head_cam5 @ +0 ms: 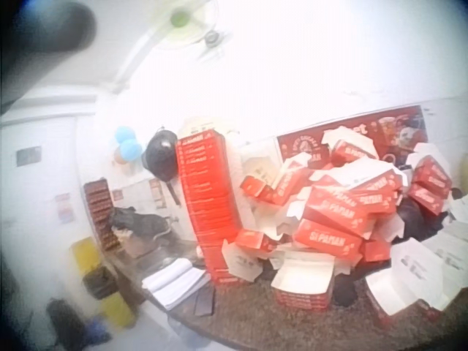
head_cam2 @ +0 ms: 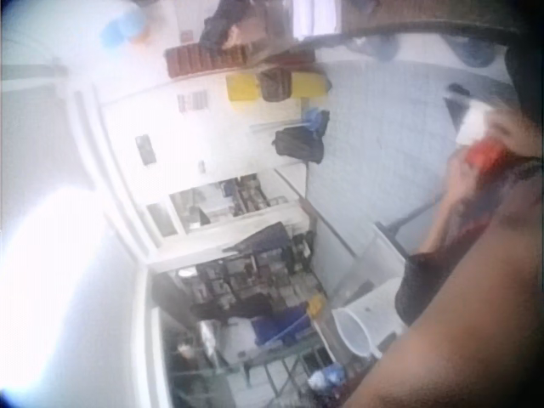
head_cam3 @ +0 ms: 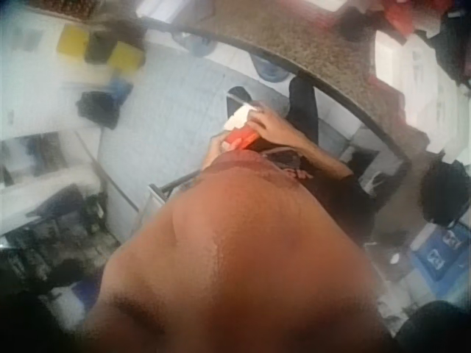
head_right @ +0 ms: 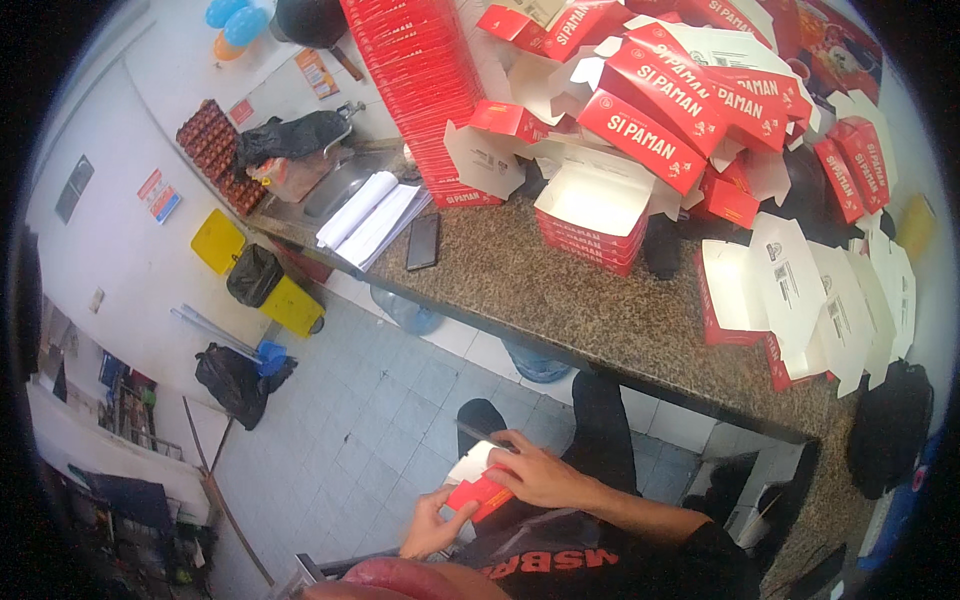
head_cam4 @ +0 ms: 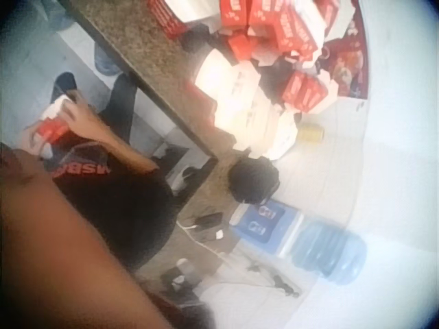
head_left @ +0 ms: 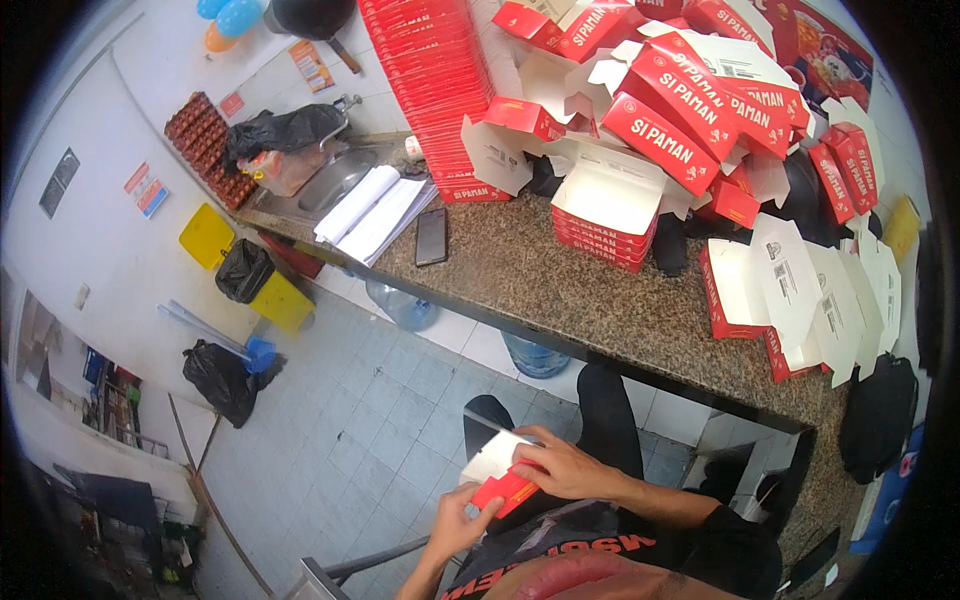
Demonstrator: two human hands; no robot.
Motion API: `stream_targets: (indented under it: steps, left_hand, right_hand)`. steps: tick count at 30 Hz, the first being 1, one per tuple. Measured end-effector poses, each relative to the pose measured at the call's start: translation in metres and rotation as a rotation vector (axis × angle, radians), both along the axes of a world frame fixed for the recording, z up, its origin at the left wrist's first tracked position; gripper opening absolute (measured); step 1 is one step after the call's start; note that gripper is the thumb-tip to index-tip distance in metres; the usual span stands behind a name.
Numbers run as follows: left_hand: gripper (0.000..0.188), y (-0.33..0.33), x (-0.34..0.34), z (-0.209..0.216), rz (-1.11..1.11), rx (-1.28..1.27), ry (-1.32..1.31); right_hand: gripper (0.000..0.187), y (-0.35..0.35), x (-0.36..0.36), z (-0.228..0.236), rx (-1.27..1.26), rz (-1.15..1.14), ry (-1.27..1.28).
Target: The person assembles red and white cardboard food boxes by folding the flat pieces into shape and interlocking the tabs. They handle the boxes one at a time, folding them on their lap and placing the finished units onto a growing stack on the counter.
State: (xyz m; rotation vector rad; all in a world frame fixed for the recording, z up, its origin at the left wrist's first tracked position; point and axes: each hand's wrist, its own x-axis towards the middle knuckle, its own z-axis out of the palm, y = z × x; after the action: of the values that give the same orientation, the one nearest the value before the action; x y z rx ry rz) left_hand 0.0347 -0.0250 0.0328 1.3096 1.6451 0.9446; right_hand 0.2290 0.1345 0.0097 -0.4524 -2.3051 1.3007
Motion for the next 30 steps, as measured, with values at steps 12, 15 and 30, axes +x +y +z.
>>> stream_targets:
  steps: [12, 15, 30]
  left_hand:
    - [0.052, 0.027, 0.041, 0.018, -0.09, 0.286, 0.879]
    - [0.068, 0.033, 0.037, -0.001, 0.178, 0.355, 0.625]
    - [0.054, 0.066, 0.032, -0.015, 0.363, 0.715, 0.307]
  right_hand:
    - [0.03, -0.028, 0.014, -0.012, 0.369, 0.141, -0.3]
    - [0.024, -0.023, 0.015, -0.013, 0.065, -0.131, -0.19]
    - [0.009, 0.014, 0.0, 0.084, -0.075, -0.268, 0.363]
